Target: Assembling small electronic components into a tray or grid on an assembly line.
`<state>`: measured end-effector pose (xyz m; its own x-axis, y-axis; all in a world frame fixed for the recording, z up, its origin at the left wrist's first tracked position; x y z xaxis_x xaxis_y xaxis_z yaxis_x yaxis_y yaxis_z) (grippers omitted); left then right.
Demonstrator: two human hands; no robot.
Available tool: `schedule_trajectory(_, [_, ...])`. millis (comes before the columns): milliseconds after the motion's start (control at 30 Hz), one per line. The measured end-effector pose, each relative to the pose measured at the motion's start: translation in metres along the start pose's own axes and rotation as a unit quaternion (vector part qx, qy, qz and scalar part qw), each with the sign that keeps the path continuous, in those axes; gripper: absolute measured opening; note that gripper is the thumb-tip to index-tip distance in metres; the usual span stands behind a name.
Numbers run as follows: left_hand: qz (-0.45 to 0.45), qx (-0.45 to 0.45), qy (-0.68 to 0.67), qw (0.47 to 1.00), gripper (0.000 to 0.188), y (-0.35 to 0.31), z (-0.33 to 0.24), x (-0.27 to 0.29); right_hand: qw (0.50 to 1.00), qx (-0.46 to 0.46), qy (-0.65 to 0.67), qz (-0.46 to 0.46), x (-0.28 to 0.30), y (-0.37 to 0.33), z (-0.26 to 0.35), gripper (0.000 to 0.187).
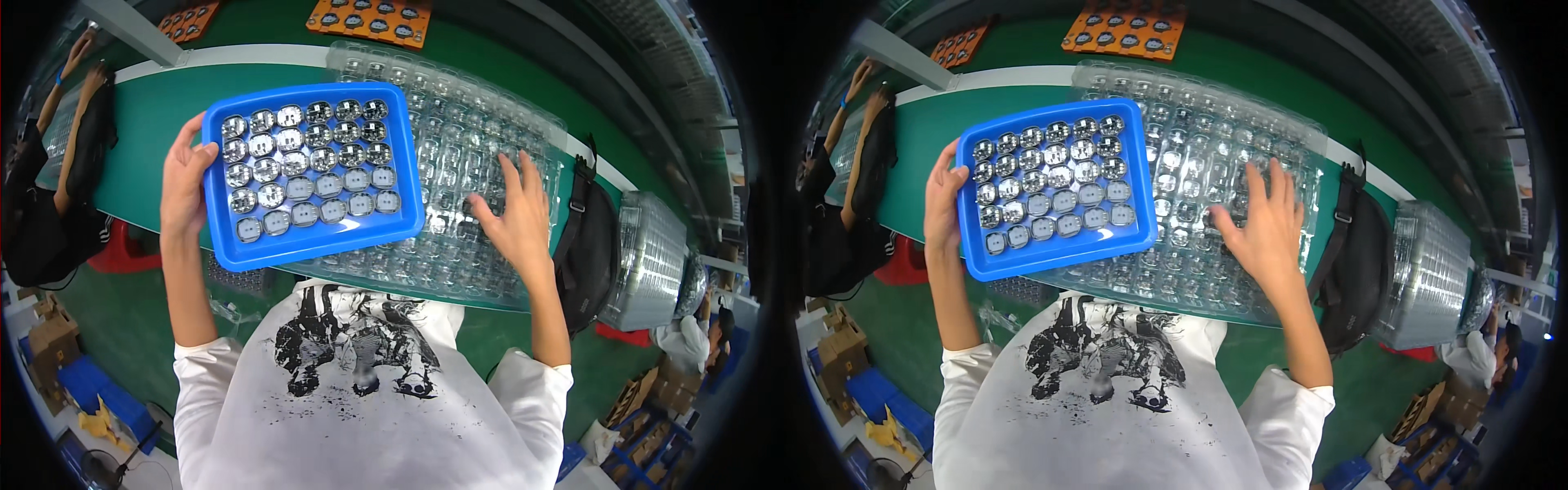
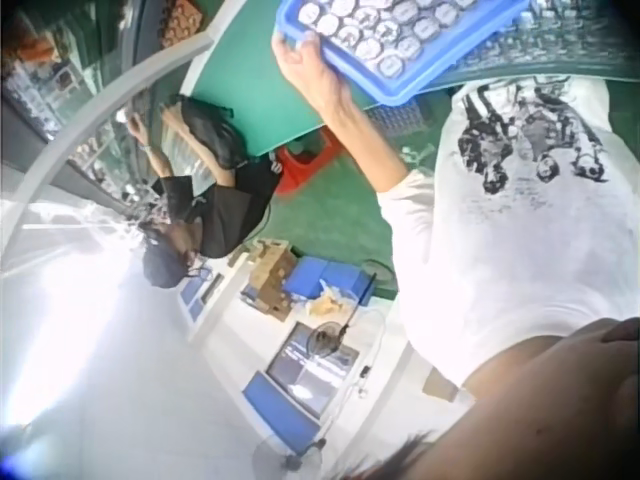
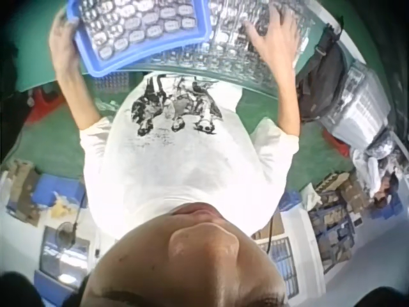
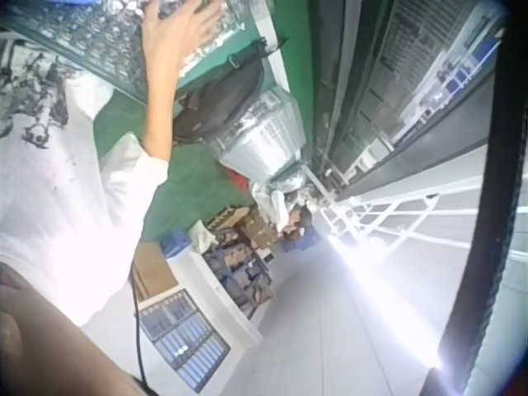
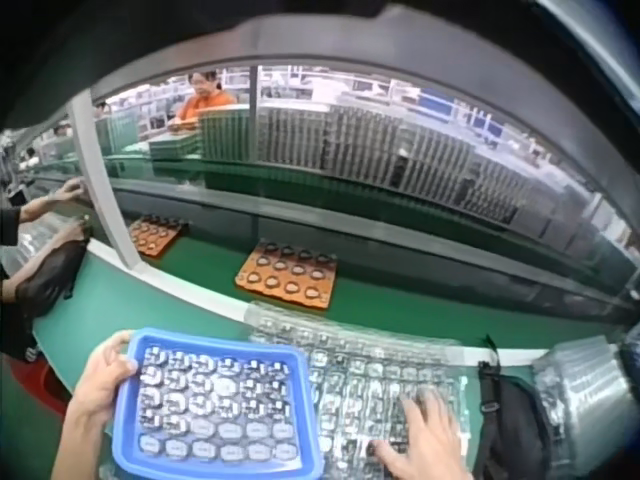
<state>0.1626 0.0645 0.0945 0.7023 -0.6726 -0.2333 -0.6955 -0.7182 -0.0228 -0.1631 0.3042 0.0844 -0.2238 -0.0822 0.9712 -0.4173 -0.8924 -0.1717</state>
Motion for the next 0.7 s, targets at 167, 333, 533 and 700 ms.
schedule_trajectory(167, [-0.047,0.03,0.013,0.998,0.049,-0.014,0.025,0.011,1.0,-0.004,0.0,-0.015,0.001,0.001,0.0,0.06])
schedule_trajectory(333, [-0.044,0.034,-0.029,0.998,0.049,-0.018,0.036,0.009,0.999,-0.003,-0.002,-0.033,0.013,0.001,0.005,0.056])
schedule_trajectory(533, [-0.071,-0.011,-0.095,0.993,0.048,-0.022,0.023,0.017,0.993,0.05,0.023,-0.103,0.054,-0.004,0.006,0.053])
schedule_trajectory(700, [-0.082,-0.047,-0.076,0.993,0.047,-0.025,-0.002,0.007,0.988,0.058,-0.056,-0.136,0.157,-0.038,-0.137,0.049])
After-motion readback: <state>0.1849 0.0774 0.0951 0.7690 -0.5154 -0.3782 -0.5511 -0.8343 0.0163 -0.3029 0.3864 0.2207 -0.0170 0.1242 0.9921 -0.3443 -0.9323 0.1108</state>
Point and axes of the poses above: each hand's wrist, its own y-axis towards the middle knuckle, its own x-axis out of the back of the hand, z = x × y, the point moved 5 cm from there along y, towards the middle knuckle, and after that the axes turned 14 degrees about z, right-handed, at the moved point
